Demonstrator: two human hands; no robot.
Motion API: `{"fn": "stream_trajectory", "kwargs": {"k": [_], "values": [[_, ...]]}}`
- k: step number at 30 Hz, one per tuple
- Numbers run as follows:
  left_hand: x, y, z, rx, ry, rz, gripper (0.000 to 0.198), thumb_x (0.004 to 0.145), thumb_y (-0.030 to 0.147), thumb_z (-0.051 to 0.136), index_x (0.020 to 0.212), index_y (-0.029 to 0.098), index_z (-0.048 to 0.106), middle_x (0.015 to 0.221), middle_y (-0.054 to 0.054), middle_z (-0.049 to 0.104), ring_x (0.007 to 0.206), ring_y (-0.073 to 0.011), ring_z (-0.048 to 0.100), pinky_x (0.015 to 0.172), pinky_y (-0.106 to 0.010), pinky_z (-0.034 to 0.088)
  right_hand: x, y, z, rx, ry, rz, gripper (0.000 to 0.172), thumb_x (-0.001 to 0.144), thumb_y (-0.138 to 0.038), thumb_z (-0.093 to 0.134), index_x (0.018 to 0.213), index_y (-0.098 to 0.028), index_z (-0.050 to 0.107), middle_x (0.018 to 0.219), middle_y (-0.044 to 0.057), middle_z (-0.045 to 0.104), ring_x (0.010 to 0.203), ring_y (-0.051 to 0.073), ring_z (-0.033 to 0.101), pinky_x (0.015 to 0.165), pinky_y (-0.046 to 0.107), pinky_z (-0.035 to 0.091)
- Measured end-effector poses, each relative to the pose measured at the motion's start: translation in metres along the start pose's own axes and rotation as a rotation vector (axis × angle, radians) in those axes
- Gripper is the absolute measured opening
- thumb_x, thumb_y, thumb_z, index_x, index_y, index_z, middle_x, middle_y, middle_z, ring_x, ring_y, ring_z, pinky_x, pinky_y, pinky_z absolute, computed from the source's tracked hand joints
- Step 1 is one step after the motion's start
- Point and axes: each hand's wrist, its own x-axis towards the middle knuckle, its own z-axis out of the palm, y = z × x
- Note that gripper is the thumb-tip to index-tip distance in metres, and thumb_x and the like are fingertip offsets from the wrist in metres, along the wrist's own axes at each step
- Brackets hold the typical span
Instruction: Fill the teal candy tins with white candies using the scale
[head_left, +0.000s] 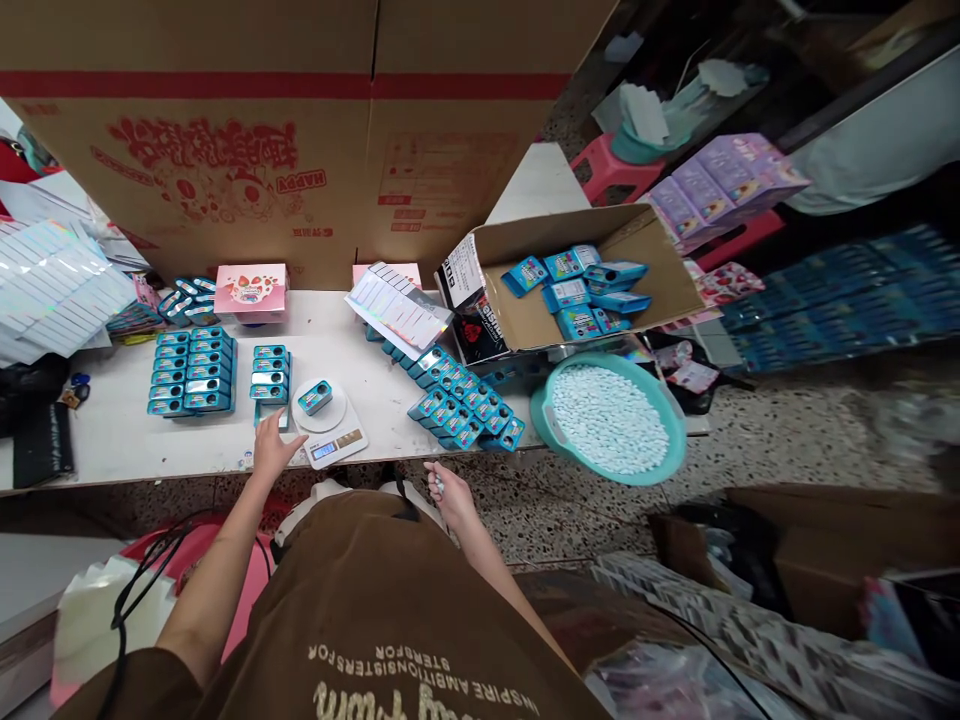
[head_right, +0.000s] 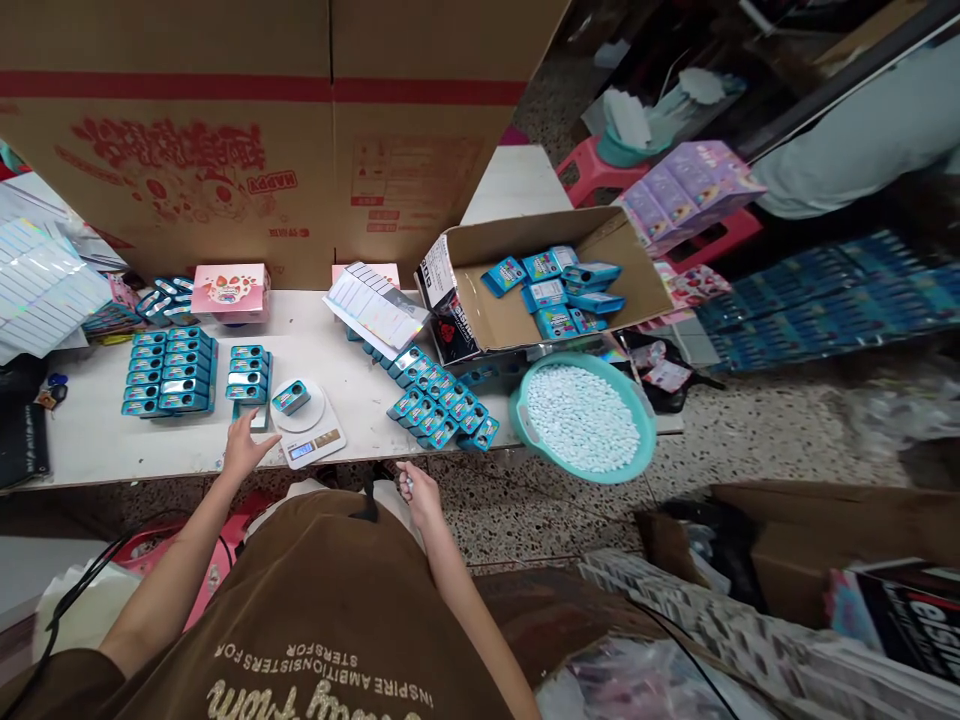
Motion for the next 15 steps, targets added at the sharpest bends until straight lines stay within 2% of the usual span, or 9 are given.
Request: {"fn": "stream_trajectory", "kwargs": {"k": [10,15], "values": [[0.005,-0.001,0.007,-0.006,-0.015,0.000,0.064,0.071,0.049,0.063,0.122,0.015,0.046,0.116,-0.015,0.057,0.114,-0.0287,0.048,0.098,-0.043,0.037,-0.001,0.003,-0.003,0.027,0.026,0.031,0.031,0.056,-0.038,0.076,0.075,-0.014,0.069,0.052,-0.004,0.049,0.042,0.004,0.036,0.037,0.019,0.022],[0.010,0.009,0.003,-0.039,-0.003,-0.005,0.057,0.072,0.046,0.063,0.118,0.016,0.049,0.112,-0.013,0.057,0.109,-0.0277,0.050,0.097,-0.042,0.037,0.002,-0.005,0.006,0.169,0.027,0.124,0.019,0.069,-0.034,0.068,0.071,-0.015,0.066,0.057,0.000,0.056,0.047,0.007,0.047,0.043,0.020,0.037]]}}
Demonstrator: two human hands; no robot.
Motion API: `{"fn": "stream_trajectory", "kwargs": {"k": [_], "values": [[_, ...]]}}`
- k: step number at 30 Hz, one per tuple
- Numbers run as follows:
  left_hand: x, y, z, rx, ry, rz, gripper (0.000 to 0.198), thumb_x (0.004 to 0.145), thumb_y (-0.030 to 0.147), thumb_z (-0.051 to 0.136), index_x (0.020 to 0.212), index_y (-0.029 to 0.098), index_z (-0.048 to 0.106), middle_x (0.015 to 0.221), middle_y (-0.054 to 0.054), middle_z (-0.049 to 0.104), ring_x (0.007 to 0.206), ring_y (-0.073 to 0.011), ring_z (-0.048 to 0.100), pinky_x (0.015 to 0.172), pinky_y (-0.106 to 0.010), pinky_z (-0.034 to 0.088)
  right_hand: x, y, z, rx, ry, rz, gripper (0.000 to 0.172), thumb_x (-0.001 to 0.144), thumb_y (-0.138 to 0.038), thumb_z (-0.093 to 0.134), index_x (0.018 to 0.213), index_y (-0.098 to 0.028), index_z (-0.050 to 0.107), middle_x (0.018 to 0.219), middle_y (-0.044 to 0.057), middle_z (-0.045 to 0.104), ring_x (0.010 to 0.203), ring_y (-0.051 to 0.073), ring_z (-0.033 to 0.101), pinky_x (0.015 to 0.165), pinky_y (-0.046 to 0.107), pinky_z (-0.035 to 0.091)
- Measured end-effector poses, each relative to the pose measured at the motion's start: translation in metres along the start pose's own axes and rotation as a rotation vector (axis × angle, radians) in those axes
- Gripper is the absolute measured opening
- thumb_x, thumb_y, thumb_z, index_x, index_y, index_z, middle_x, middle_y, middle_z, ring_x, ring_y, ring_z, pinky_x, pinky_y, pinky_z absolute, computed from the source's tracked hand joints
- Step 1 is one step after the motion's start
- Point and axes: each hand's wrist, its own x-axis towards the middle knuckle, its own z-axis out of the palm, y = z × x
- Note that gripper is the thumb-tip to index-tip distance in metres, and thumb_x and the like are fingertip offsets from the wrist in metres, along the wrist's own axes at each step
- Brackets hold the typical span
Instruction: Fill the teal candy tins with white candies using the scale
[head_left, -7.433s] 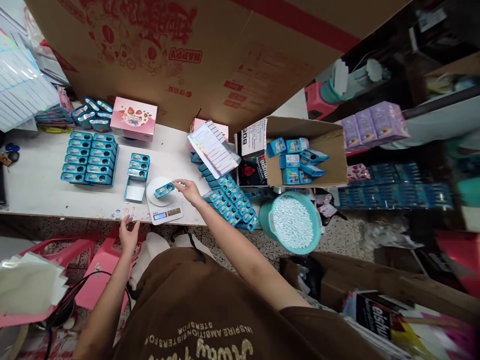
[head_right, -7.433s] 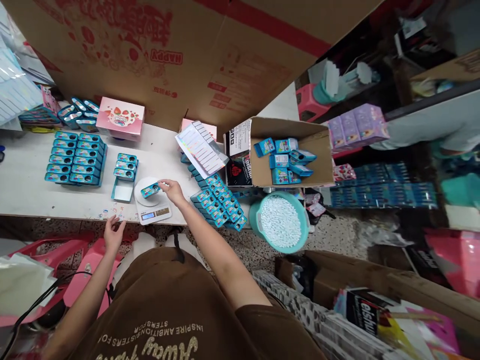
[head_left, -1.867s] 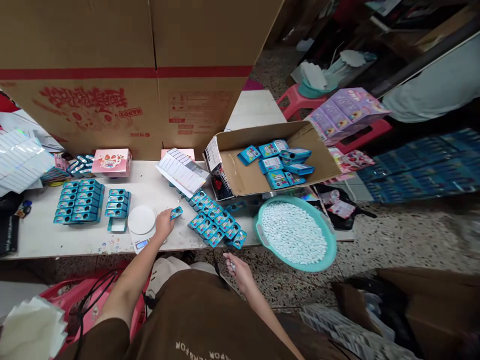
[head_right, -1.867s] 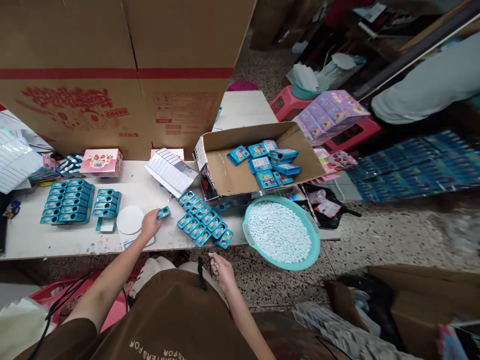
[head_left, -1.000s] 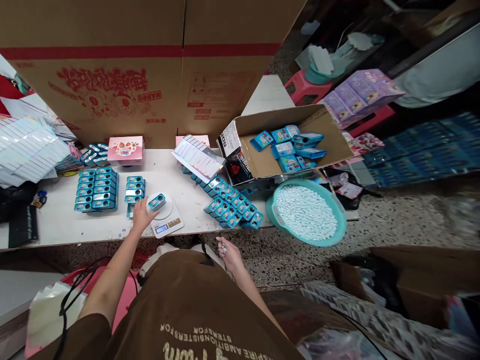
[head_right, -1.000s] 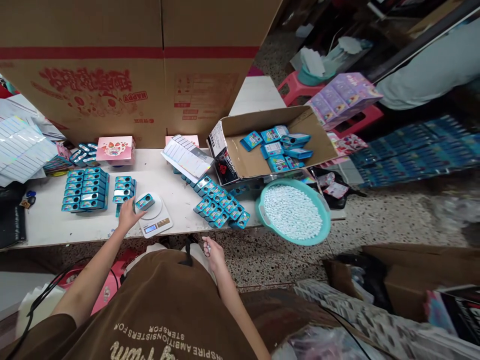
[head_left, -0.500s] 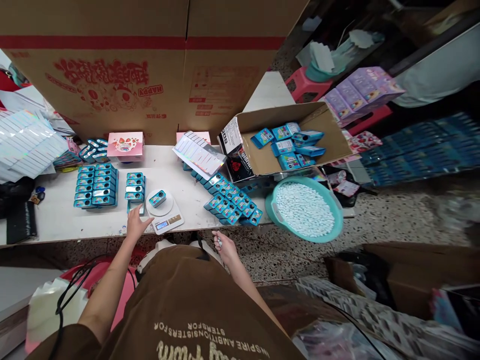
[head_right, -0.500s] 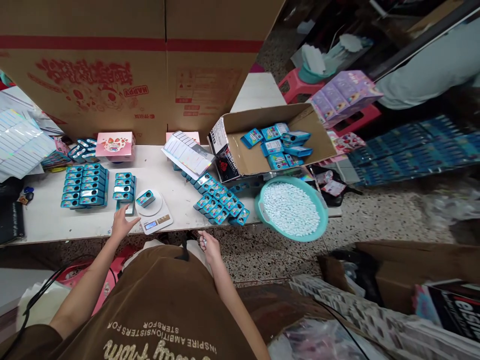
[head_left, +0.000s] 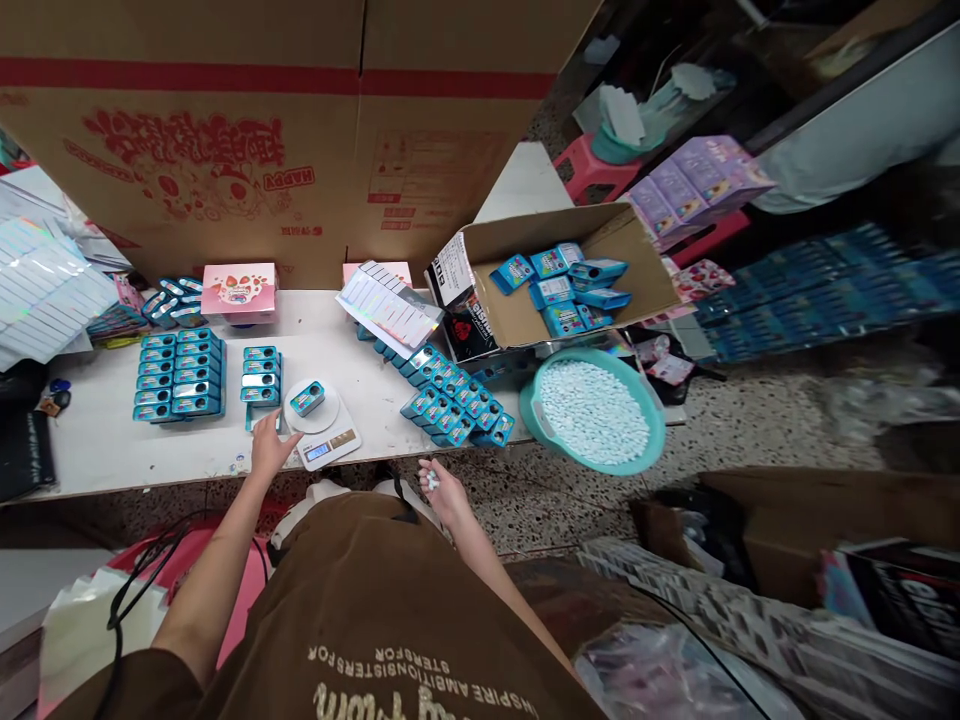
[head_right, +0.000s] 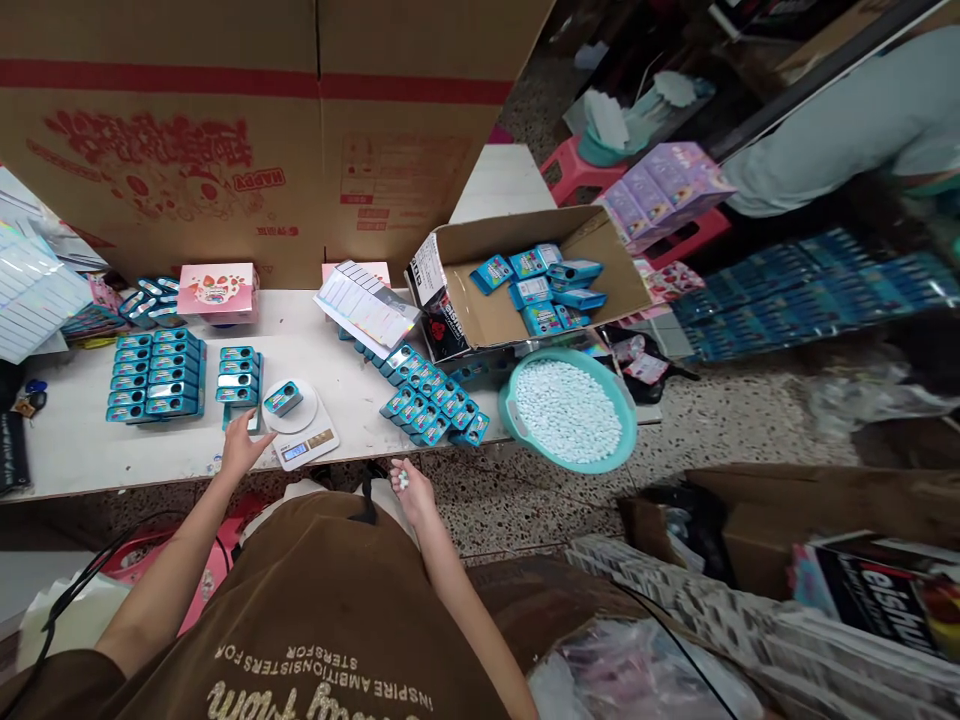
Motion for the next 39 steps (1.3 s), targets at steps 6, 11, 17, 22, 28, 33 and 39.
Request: {"fn": "stream_trajectory", "kwargs": {"k": [6,11,17,22,28,33,39], "values": [[-0.014,0.054,-0.005,-0.116,0.151,0.071,0.029,0.083,0.040,0.051,0.102,0.019,0.054,0.098,-0.009,0.058,0.099,-0.0233,0.052,0.091,-0.039,0.041,0.002,-0.019,0.038,0.225,-0.128,0.114,0.023,0.084,-0.034,0.052,0.073,-0.017,0.062,0.073,0.006,0.063,0.068,0.014,0.061,0.060,0.025,0.052],[-0.021,0.091,0.006,-0.218,0.007,0.198,0.022,0.084,0.038,0.051,0.097,0.021,0.056,0.095,-0.007,0.061,0.097,-0.0222,0.054,0.089,-0.038,0.042,0.012,-0.023,0.087,0.305,-0.218,0.189,0.027,0.088,-0.035,0.044,0.079,-0.016,0.062,0.074,0.008,0.064,0.070,0.016,0.062,0.062,0.027,0.053],[-0.011,0.073,0.007,-0.193,0.229,0.042,0.028,0.083,0.038,0.052,0.104,0.019,0.054,0.103,-0.009,0.058,0.104,-0.0234,0.051,0.094,-0.040,0.039,0.036,-0.026,0.169,0.256,-0.285,0.181,0.034,0.090,-0.036,0.039,0.076,-0.015,0.062,0.069,0.008,0.064,0.066,0.015,0.061,0.062,0.027,0.052],[-0.019,0.044,0.004,-0.197,0.286,-0.077,0.027,0.084,0.037,0.051,0.104,0.020,0.053,0.102,-0.009,0.058,0.101,-0.0228,0.051,0.093,-0.040,0.039,0.057,-0.022,0.232,0.165,-0.323,0.103,0.040,0.092,-0.038,0.037,0.070,-0.016,0.060,0.065,0.006,0.063,0.065,0.014,0.061,0.062,0.025,0.050],[-0.057,0.019,0.012,-0.212,0.288,-0.253,0.023,0.084,0.036,0.049,0.102,0.021,0.053,0.100,-0.008,0.059,0.100,-0.0241,0.052,0.092,-0.041,0.040,0.072,-0.003,0.264,0.065,-0.236,-0.039,0.042,0.092,-0.038,0.035,0.065,-0.016,0.058,0.057,0.004,0.061,0.063,0.014,0.061,0.061,0.024,0.047],[-0.086,0.006,0.020,-0.236,0.273,-0.335,0.021,0.085,0.035,0.049,0.101,0.022,0.053,0.099,-0.008,0.059,0.099,-0.0241,0.052,0.090,-0.041,0.041,0.075,0.012,0.265,-0.016,-0.149,-0.230,0.042,0.090,-0.041,0.036,0.063,-0.017,0.057,0.055,0.002,0.060,0.059,0.013,0.059,0.064,0.025,0.046],[-0.094,-0.001,0.027,-0.262,0.279,-0.383,0.022,0.085,0.035,0.049,0.101,0.022,0.053,0.099,-0.008,0.059,0.099,-0.0238,0.052,0.091,-0.041,0.041,0.076,0.020,0.266,-0.099,-0.098,-0.308,0.045,0.090,-0.042,0.033,0.063,-0.016,0.058,0.057,0.003,0.063,0.059,0.012,0.058,0.062,0.024,0.042]]}}
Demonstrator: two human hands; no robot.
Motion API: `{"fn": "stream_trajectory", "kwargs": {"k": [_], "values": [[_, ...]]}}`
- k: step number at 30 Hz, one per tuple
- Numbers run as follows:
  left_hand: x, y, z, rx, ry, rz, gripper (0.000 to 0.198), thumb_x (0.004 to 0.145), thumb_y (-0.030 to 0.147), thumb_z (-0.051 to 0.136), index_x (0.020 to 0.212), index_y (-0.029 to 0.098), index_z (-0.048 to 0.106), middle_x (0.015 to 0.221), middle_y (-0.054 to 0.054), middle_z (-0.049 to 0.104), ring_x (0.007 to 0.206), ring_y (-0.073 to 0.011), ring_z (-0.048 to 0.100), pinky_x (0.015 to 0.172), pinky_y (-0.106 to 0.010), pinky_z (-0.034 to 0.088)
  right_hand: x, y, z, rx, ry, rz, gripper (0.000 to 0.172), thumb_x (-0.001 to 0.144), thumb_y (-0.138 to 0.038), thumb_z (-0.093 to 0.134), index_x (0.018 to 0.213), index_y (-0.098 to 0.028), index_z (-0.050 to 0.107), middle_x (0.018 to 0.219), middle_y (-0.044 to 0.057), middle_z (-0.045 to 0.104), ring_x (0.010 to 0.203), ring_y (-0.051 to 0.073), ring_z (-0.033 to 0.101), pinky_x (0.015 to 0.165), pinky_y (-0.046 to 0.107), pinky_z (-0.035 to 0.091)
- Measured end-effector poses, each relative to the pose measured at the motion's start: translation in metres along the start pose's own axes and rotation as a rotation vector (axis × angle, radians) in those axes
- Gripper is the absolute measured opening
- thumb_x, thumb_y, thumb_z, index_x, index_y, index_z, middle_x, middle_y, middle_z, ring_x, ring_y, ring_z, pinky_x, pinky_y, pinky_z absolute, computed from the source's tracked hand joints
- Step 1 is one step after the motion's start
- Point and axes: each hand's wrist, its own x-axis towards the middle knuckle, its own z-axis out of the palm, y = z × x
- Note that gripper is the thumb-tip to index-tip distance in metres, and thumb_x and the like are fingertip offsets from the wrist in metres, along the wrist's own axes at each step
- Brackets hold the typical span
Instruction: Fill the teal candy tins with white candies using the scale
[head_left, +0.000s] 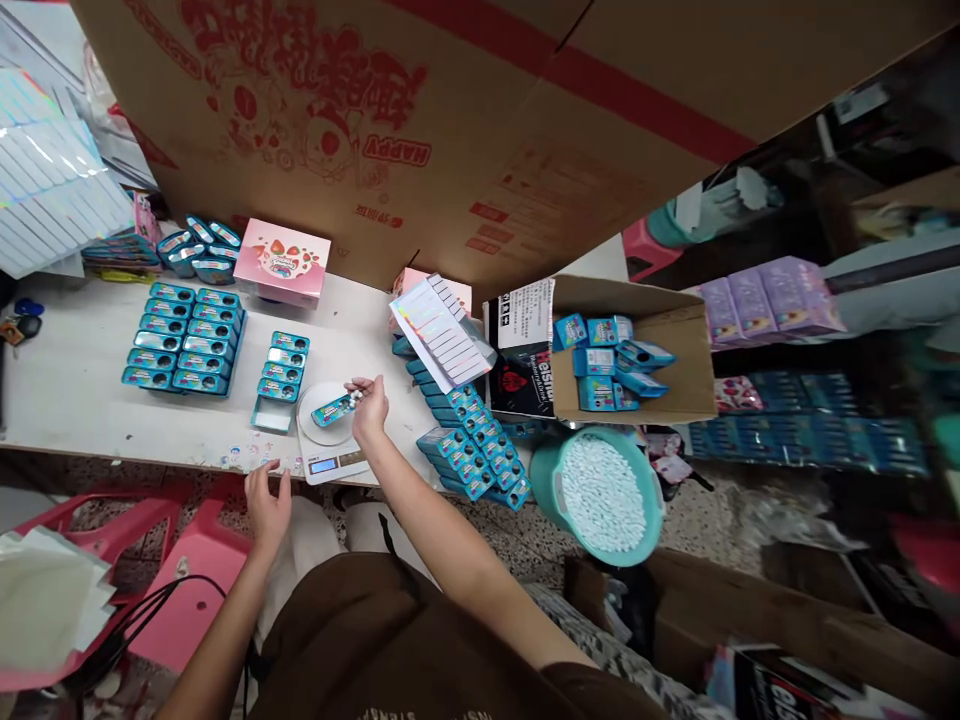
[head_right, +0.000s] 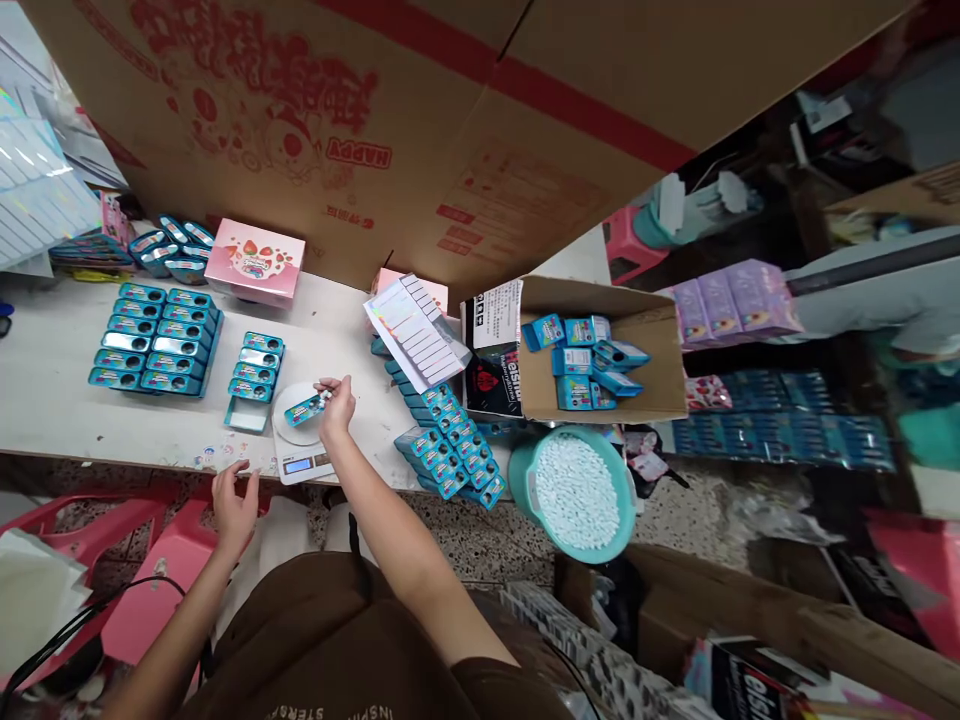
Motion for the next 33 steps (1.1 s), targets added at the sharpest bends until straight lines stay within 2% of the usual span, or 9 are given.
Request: {"fn": "stream_trajectory", "kwargs": {"k": [9,15,18,20,23,25,29,31,33], "values": [[0.004,-0.001,0.005,-0.032,0.000,-0.013,0.021,0.085,0.035,0.049,0.101,0.021,0.054,0.100,-0.008,0.060,0.100,-0.0230,0.052,0.091,-0.039,0.040,-0.004,0.001,0.004,-0.057,-0.028,-0.095,0.046,0.087,-0.046,0.037,0.058,-0.017,0.057,0.054,0.002,0.059,0.058,0.013,0.059,0.065,0.026,0.045],[0.006,-0.007,0.003,-0.036,-0.007,-0.012,0.023,0.084,0.035,0.050,0.101,0.020,0.056,0.100,-0.008,0.061,0.100,-0.0218,0.051,0.092,-0.037,0.040,-0.010,0.002,0.002,-0.180,-0.107,-0.242,0.046,0.083,-0.051,0.040,0.060,-0.016,0.061,0.061,0.003,0.063,0.066,0.014,0.059,0.071,0.027,0.046],[0.007,-0.011,0.003,-0.025,-0.013,-0.008,0.024,0.084,0.035,0.050,0.101,0.019,0.056,0.100,-0.008,0.061,0.100,-0.0218,0.052,0.092,-0.037,0.039,-0.010,-0.006,-0.008,-0.212,-0.082,-0.307,0.047,0.083,-0.052,0.039,0.062,-0.016,0.061,0.063,0.003,0.063,0.067,0.014,0.059,0.072,0.028,0.046],[0.007,-0.014,0.003,-0.017,-0.027,-0.020,0.025,0.083,0.037,0.050,0.100,0.019,0.056,0.100,-0.008,0.062,0.101,-0.0221,0.052,0.092,-0.037,0.040,-0.006,-0.016,-0.025,-0.244,-0.047,-0.348,0.048,0.082,-0.053,0.039,0.063,-0.016,0.061,0.064,0.003,0.063,0.067,0.014,0.059,0.071,0.028,0.047],[0.007,-0.022,0.006,-0.013,-0.051,-0.085,0.026,0.082,0.039,0.050,0.098,0.019,0.057,0.098,-0.008,0.062,0.097,-0.0224,0.054,0.090,-0.038,0.041,0.006,-0.041,-0.073,-0.306,0.085,-0.417,0.049,0.080,-0.057,0.038,0.064,-0.016,0.060,0.065,0.004,0.063,0.066,0.015,0.059,0.071,0.030,0.047],[0.007,-0.027,0.008,-0.006,-0.067,-0.125,0.027,0.081,0.040,0.050,0.096,0.019,0.057,0.095,-0.008,0.063,0.094,-0.0227,0.055,0.089,-0.039,0.042,0.016,-0.063,-0.123,-0.362,0.229,-0.464,0.050,0.080,-0.057,0.036,0.067,-0.016,0.059,0.067,0.004,0.063,0.067,0.015,0.059,0.072,0.030,0.047],[0.003,-0.031,0.014,0.013,-0.095,-0.125,0.027,0.078,0.040,0.050,0.094,0.019,0.057,0.092,-0.008,0.065,0.092,-0.0238,0.057,0.090,-0.041,0.042,0.023,-0.111,-0.251,-0.554,0.604,-0.514,0.048,0.081,-0.052,0.029,0.073,-0.016,0.058,0.071,0.006,0.062,0.068,0.016,0.058,0.068,0.030,0.047],[-0.003,-0.027,0.016,0.018,-0.086,-0.132,0.027,0.078,0.041,0.051,0.093,0.019,0.057,0.091,-0.008,0.065,0.092,-0.0238,0.057,0.089,-0.041,0.042,0.019,-0.131,-0.320,-0.692,0.802,-0.483,0.041,0.080,-0.044,0.032,0.074,-0.015,0.059,0.074,0.008,0.063,0.071,0.018,0.058,0.067,0.030,0.046],[-0.011,-0.018,0.017,0.028,-0.061,-0.135,0.027,0.077,0.041,0.051,0.093,0.020,0.057,0.091,-0.007,0.065,0.091,-0.0236,0.058,0.088,-0.040,0.043,0.015,-0.146,-0.383,-0.863,0.985,-0.375,0.034,0.076,-0.037,0.038,0.074,-0.014,0.062,0.077,0.012,0.065,0.071,0.021,0.058,0.063,0.031,0.045]]}}
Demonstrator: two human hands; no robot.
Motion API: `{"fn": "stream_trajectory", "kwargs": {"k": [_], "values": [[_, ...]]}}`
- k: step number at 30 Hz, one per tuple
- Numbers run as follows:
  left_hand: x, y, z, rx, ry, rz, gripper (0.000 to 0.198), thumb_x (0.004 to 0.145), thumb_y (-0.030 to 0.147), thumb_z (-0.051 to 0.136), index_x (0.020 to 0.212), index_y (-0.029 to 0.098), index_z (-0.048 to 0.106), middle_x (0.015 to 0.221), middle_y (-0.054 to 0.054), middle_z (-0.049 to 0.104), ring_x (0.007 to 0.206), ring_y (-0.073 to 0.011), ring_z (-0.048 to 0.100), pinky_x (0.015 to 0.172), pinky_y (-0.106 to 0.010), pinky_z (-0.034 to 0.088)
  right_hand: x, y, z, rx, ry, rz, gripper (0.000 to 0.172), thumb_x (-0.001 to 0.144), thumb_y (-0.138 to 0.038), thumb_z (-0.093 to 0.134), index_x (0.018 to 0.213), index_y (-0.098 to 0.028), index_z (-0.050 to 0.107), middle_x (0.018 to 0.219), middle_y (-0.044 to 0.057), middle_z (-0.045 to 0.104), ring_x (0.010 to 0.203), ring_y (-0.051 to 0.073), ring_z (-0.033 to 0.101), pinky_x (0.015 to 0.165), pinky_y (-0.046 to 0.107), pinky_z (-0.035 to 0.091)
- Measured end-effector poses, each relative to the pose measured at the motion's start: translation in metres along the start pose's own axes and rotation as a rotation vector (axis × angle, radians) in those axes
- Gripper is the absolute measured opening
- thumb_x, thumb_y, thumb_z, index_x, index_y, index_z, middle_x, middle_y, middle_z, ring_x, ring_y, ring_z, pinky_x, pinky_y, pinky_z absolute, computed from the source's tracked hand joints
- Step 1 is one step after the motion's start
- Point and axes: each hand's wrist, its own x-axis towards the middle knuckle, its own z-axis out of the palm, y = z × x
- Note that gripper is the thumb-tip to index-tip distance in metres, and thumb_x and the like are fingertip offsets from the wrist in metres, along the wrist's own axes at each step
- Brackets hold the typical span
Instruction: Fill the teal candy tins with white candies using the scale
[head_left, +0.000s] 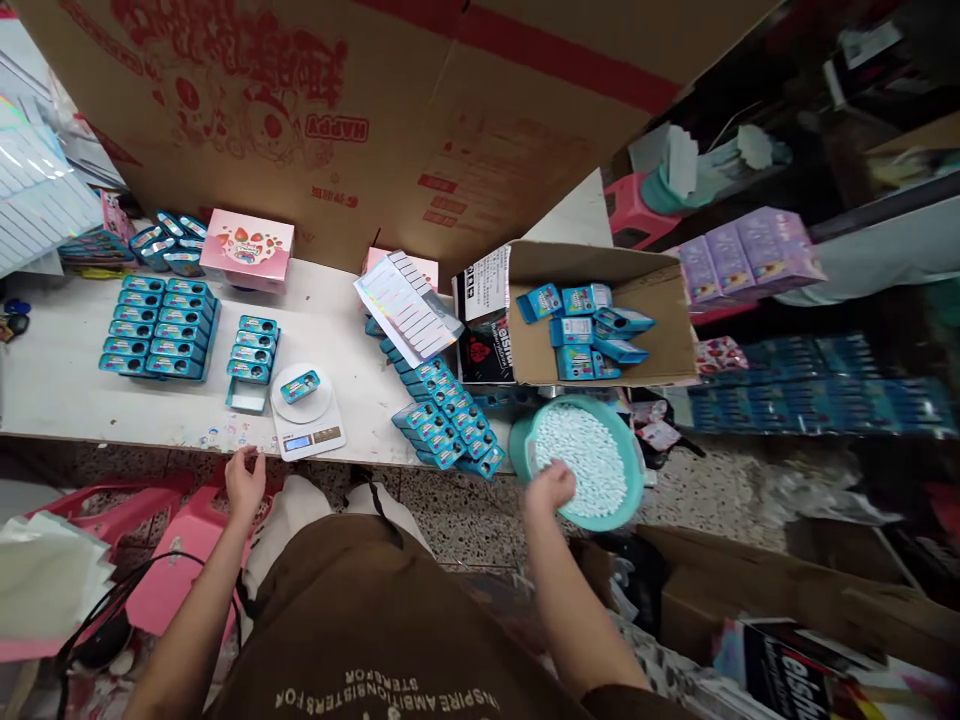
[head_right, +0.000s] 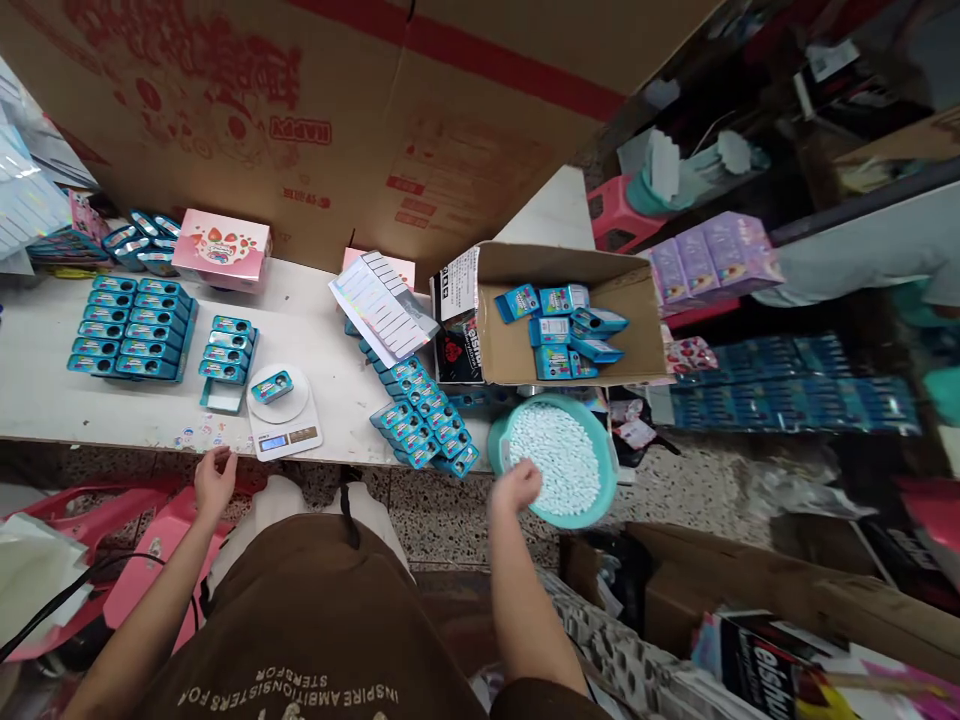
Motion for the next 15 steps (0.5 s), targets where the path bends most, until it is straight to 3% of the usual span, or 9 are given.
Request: {"fn": "stream_trajectory", "kwargs": {"k": [3,7,11,15], "values": [[-0.020,0.019,0.003,0.024,0.045,0.004,0.027,0.078,0.042,0.051,0.093,0.020,0.057,0.092,-0.007,0.065,0.091,-0.0234,0.058,0.087,-0.040,0.043,0.052,0.053,-0.027,-0.261,0.022,0.094,0.031,0.072,-0.031,0.046,0.082,-0.011,0.067,0.080,0.018,0.067,0.069,0.026,0.059,0.056,0.034,0.043],[-0.049,0.049,0.009,0.078,0.083,0.008,0.027,0.078,0.040,0.051,0.093,0.020,0.058,0.093,-0.007,0.065,0.091,-0.0233,0.058,0.087,-0.040,0.043,0.102,0.095,-0.034,-0.414,-0.144,0.066,0.036,0.072,-0.030,0.050,0.094,-0.009,0.069,0.086,0.019,0.068,0.079,0.031,0.061,0.065,0.037,0.045],[-0.076,0.073,0.011,0.126,0.109,0.007,0.027,0.078,0.040,0.050,0.093,0.020,0.058,0.093,-0.007,0.065,0.092,-0.0230,0.058,0.088,-0.040,0.043,0.132,0.103,-0.027,-0.523,-0.368,-0.095,0.044,0.074,-0.031,0.051,0.104,-0.004,0.067,0.097,0.022,0.067,0.092,0.033,0.059,0.077,0.038,0.044],[-0.098,0.088,0.010,0.156,0.145,0.005,0.026,0.077,0.040,0.051,0.093,0.020,0.059,0.093,-0.007,0.065,0.092,-0.0231,0.058,0.088,-0.040,0.043,0.147,0.095,-0.023,-0.528,-0.444,-0.226,0.043,0.075,-0.029,0.049,0.103,-0.002,0.068,0.095,0.022,0.068,0.087,0.031,0.060,0.074,0.036,0.043]]}}
